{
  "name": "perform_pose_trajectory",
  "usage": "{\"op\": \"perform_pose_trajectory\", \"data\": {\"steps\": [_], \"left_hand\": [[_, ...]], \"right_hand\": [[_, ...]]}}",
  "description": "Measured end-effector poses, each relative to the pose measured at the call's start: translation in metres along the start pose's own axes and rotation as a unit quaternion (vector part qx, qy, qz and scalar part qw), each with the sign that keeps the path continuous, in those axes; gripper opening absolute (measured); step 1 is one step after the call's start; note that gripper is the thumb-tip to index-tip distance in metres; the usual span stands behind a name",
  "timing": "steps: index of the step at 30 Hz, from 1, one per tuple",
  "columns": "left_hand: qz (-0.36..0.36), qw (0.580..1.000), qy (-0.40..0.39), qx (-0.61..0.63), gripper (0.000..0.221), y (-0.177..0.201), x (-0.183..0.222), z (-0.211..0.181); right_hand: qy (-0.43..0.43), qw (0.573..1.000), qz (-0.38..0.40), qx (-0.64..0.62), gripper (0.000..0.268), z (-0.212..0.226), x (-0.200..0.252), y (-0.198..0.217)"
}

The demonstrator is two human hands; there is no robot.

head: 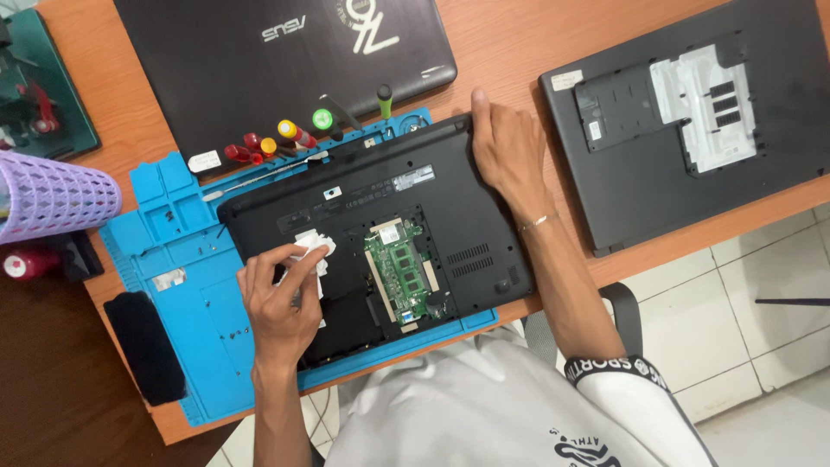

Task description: The person wipes the internal and external surfaces of a disassembled laptop with a cloth and then re-seats a memory module on the motherboard.

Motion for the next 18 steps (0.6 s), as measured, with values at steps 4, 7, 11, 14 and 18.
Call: {"op": "perform_pose_trajectory", "data": {"steps": [4,7,11,14,18], "left_hand": [[0.003,1.0,-0.001,-0.007,0.039,-0.001,-0.002,-0.001],[0.007,1.0,0.004,-0.008,0.039,-0.001,0.0,0.0],[0.001,1.0,-0.004,-0.002,0.04,0.0,-0.002,-0.002],[0.003,1.0,-0.004,-0.003,0.04,-0.001,-0.002,-0.002],[0.0,1.0,-0.002,-0.007,0.039,-0.001,-0.002,-0.002]], "right_hand": [[-0.044,0.999,0.023,-0.004,0.056,-0.009,-0.009,-0.006],[-0.05,0.998,0.023,-0.011,0.06,-0.012,-0.008,-0.006],[-0.059,0.997,0.05,-0.013,0.067,-0.018,-0.02,-0.01],[-0.051,0.993,0.104,0.025,0.074,-0.018,-0.032,-0.027],[-0.01,0.997,0.067,0.038,0.07,-0.008,-0.036,-0.026]]}}
Point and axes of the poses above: each hand's wrist, its own x-axis away from the middle knuckle, its own y-axis out of the back of the hand, z = x × y, the point moved 10 cm from there along -x, towards the middle knuckle, and after that the axes turned 6 degrees about -y, right-handed, at the moved point
